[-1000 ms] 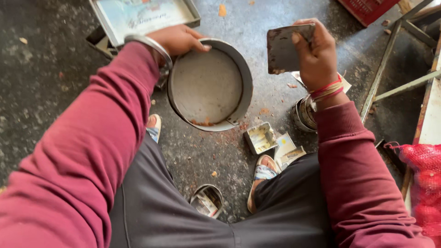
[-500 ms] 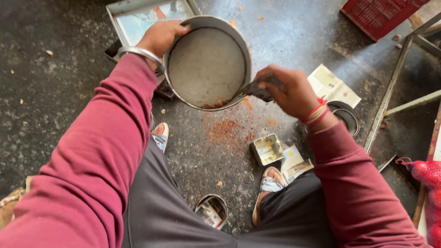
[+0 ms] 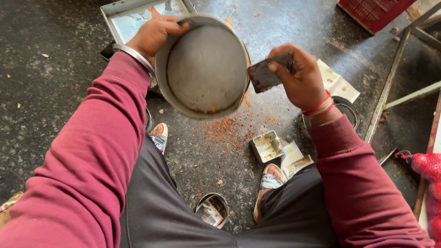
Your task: The person sits on the floor and scrubs the interior and exterior of several round metal containers using a small abrasive pad. They repeatedly dip the pad into a small rectangular tin containing a cleaning paste, then rub the surfaces of the containers, occasionally shaking them to dislodge debris.
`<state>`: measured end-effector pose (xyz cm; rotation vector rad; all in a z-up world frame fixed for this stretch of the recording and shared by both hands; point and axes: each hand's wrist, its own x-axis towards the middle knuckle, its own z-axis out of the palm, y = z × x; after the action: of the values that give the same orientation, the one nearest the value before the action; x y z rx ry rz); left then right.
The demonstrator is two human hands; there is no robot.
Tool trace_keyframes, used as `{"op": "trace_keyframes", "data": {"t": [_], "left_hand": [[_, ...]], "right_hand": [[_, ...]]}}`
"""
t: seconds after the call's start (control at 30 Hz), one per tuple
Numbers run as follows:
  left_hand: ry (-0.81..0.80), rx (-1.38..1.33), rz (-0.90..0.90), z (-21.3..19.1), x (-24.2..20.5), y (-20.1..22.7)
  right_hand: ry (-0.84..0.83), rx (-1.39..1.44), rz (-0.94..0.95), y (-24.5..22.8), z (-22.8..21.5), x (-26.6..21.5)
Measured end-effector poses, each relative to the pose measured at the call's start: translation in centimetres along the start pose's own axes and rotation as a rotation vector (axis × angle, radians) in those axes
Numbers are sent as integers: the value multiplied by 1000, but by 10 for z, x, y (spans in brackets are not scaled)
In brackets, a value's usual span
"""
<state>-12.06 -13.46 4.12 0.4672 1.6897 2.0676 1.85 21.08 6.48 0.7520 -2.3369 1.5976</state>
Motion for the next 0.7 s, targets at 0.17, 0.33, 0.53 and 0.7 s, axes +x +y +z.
{"op": "trace_keyframes", "data": {"t": [0.17,0.33,0.53,0.7], "left_hand": [[121,-83,103,-13,-9,10],[18,-112,157,-13,-9,11],[-62,99,277,1,-2,19],[-14,65,259,7,-2,16]], "right_hand": [[-179,-105,-25,-12,7,-6],[100,-200,-19,-16,0,3],[302,-358,-61,-9,4,5],[372,-434,-39,-8,11,0]]}}
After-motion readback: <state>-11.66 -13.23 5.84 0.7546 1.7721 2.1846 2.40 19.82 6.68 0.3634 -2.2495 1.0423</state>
